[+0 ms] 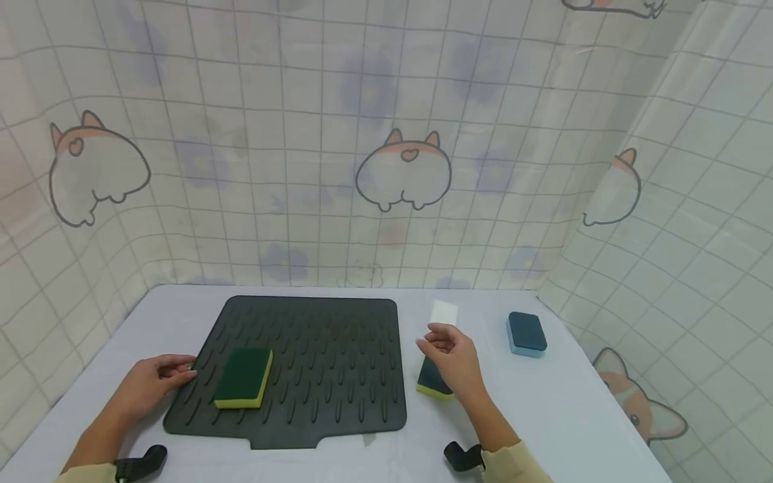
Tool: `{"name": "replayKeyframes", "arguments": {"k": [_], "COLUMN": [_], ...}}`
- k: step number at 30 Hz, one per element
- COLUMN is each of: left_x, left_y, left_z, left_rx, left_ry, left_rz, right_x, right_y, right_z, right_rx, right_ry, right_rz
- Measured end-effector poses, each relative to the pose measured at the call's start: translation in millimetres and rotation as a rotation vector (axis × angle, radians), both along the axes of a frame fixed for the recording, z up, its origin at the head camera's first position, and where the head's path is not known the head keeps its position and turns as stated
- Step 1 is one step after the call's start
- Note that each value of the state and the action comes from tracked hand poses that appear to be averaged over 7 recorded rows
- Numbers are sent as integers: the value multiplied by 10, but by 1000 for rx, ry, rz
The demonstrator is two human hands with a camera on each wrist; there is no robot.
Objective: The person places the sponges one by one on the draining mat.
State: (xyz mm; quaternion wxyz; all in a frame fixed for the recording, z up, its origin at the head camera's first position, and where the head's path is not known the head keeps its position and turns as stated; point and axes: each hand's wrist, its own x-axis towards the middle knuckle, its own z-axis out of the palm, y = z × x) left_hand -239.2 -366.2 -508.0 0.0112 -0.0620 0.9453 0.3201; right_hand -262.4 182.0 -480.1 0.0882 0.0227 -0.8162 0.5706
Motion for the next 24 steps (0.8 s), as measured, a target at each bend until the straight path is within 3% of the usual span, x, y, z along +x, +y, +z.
{"name": "replayKeyframes", "arguments": {"k": [15,24], "left_x": [8,10], "left_y": [-7,-18], "left_z": [21,-16], "left_rx": [0,12], "left_ry": [17,7], "left_rz": [-13,-3], "right_x": [-12,-10], "right_y": [462,741], "right_z": [22,35], "right_rx": [28,81], "right_ry": [-33,-44], "right_rz": [-97,-196]}}
